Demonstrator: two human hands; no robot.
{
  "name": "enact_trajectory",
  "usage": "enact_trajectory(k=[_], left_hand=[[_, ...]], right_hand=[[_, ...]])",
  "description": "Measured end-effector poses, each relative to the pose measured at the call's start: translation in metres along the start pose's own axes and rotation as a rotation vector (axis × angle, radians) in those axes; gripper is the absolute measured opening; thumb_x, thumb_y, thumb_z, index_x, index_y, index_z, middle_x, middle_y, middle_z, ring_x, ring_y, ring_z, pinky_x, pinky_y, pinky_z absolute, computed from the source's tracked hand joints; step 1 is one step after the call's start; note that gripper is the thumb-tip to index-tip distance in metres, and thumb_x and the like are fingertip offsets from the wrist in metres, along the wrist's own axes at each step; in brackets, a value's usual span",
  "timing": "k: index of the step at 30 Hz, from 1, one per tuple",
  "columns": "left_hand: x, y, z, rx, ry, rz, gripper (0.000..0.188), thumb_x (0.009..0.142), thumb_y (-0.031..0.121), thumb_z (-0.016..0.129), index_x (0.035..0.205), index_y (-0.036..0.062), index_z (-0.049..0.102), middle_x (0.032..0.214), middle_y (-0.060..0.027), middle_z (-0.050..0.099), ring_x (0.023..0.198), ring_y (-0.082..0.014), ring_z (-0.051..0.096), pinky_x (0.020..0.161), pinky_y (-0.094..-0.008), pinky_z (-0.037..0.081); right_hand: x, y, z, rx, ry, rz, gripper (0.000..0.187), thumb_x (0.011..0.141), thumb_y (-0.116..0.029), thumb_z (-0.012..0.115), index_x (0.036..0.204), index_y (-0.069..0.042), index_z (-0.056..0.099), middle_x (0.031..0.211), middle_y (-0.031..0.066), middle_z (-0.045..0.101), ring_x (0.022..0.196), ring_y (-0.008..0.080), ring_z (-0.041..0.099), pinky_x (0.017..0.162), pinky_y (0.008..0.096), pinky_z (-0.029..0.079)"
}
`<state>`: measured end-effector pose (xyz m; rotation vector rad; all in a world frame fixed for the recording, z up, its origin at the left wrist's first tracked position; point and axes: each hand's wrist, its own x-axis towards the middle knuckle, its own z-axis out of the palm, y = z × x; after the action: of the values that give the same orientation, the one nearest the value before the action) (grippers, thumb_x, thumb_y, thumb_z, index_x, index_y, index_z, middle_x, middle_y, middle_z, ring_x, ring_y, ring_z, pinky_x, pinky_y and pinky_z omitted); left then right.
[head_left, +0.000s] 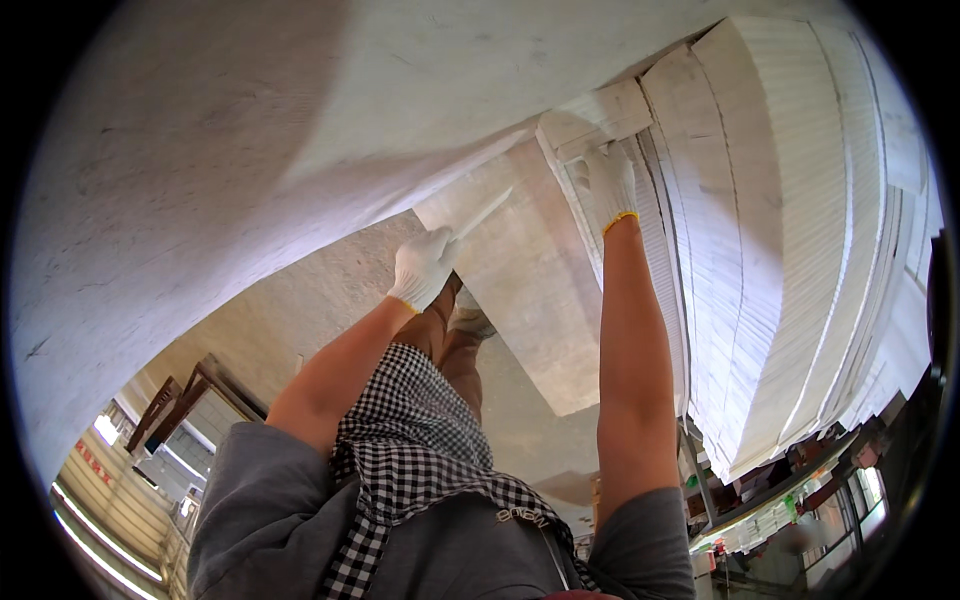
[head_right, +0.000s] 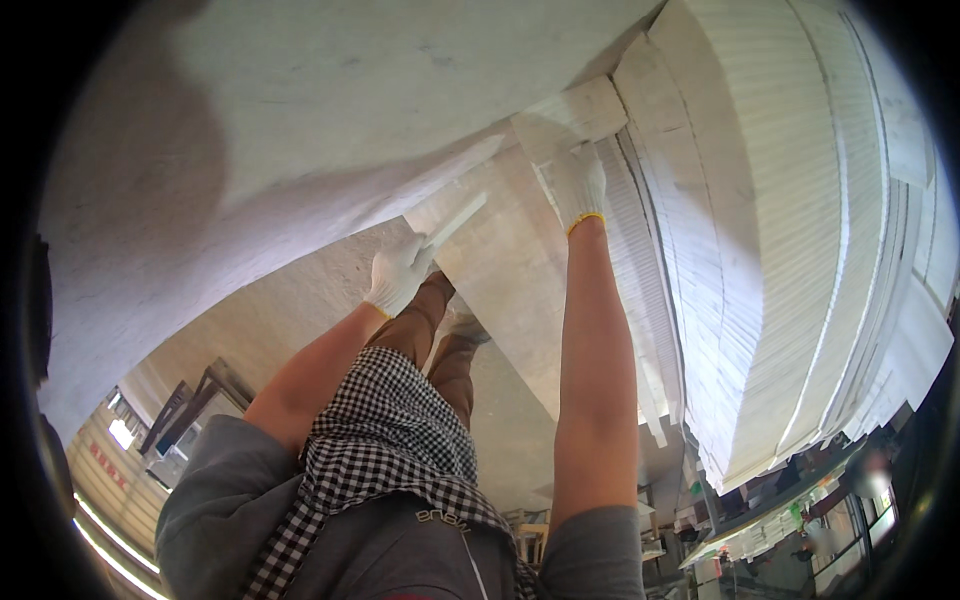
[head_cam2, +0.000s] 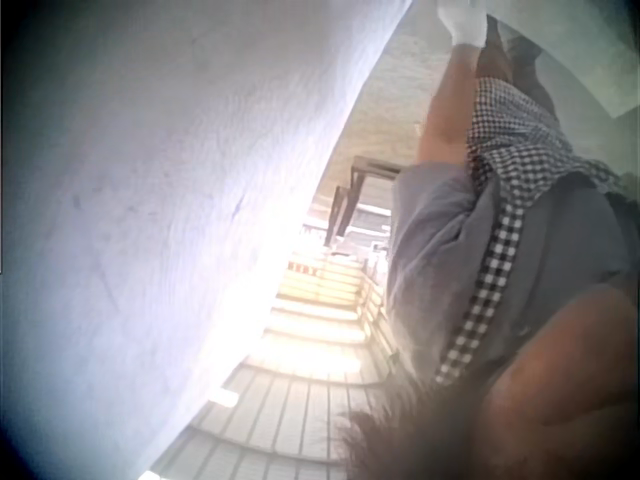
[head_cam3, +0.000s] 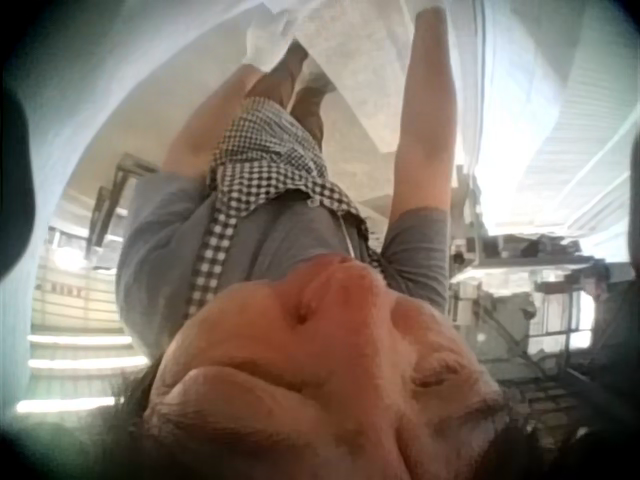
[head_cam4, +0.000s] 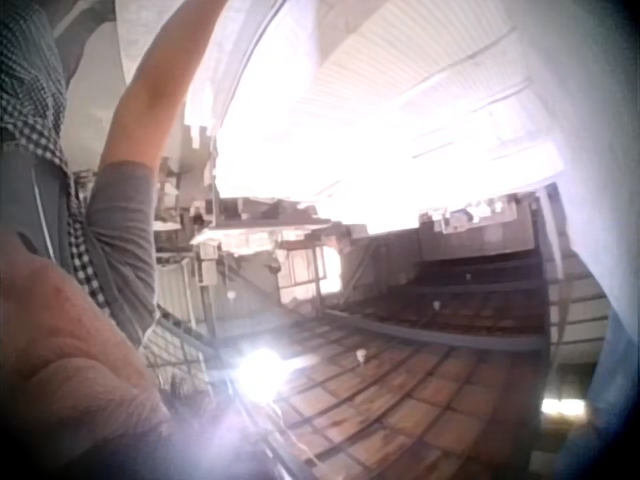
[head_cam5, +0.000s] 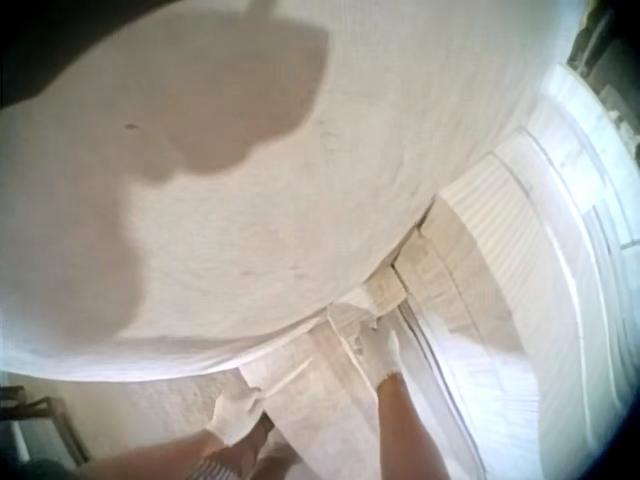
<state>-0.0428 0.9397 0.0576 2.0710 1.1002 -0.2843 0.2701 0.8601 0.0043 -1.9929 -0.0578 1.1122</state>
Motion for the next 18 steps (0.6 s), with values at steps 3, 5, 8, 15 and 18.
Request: enact_trajectory(k=[3,5,8,15,18], left_hand=[[-0.023,-0.020,0.014,0.023,-0.053,-0.074,0.022,0.094,0.028,0.059,0.090,0.0059,0.059,0.085,-0.0181,0.065,0.083,-0.0394,0.064,0.070,-0.0494,0.049],[-0.036,-0.028,0.022,0.017,-0.068,-0.087,0.023,0.094,0.029,0.060,0.089,0.0057,0.059,0.084,-0.0185,0.065,0.083,-0.0396,0.064,0.071,-0.0492,0.049],[-0.047,-0.025,0.022,0.014,-0.140,-0.094,0.025,0.094,0.030,0.060,0.089,0.0056,0.060,0.082,-0.0186,0.064,0.083,-0.0396,0.064,0.071,-0.0490,0.050],[-0.056,-0.035,0.034,-0.029,-0.126,-0.054,0.024,0.093,0.030,0.061,0.090,0.0065,0.061,0.082,-0.0172,0.065,0.081,-0.0391,0.065,0.070,-0.0494,0.050],[-0.054,-0.036,0.032,0.039,-0.190,-0.108,0.021,0.092,0.028,0.064,0.097,0.0077,0.066,0.090,-0.0174,0.068,0.086,-0.0387,0.066,0.073,-0.0465,0.051]], right_hand=[[-0.006,-0.005,0.003,0.086,-0.019,0.005,0.049,0.095,-0.031,0.062,0.135,-0.005,0.051,0.114,0.0046,0.062,0.090,0.0165,0.065,0.069,0.0316,0.054],[-0.015,-0.014,0.006,0.195,-0.012,0.076,0.055,0.095,-0.034,0.063,0.138,-0.003,0.048,0.119,0.0058,0.061,0.092,0.0183,0.065,0.070,0.0320,0.055],[-0.029,-0.040,0.012,0.264,0.046,0.154,0.063,0.095,-0.038,0.064,0.142,-0.002,0.045,0.126,0.0080,0.059,0.099,0.0210,0.065,0.073,0.0332,0.056],[-0.023,-0.021,0.002,0.284,-0.022,0.085,0.047,0.094,-0.027,0.065,0.133,-0.004,0.051,0.117,0.0046,0.058,0.096,0.0157,0.060,0.075,0.0324,0.055],[-0.029,-0.010,-0.003,0.388,-0.029,0.021,0.039,0.094,-0.022,0.066,0.127,-0.005,0.055,0.108,0.0017,0.061,0.090,0.0120,0.060,0.072,0.0299,0.053]])
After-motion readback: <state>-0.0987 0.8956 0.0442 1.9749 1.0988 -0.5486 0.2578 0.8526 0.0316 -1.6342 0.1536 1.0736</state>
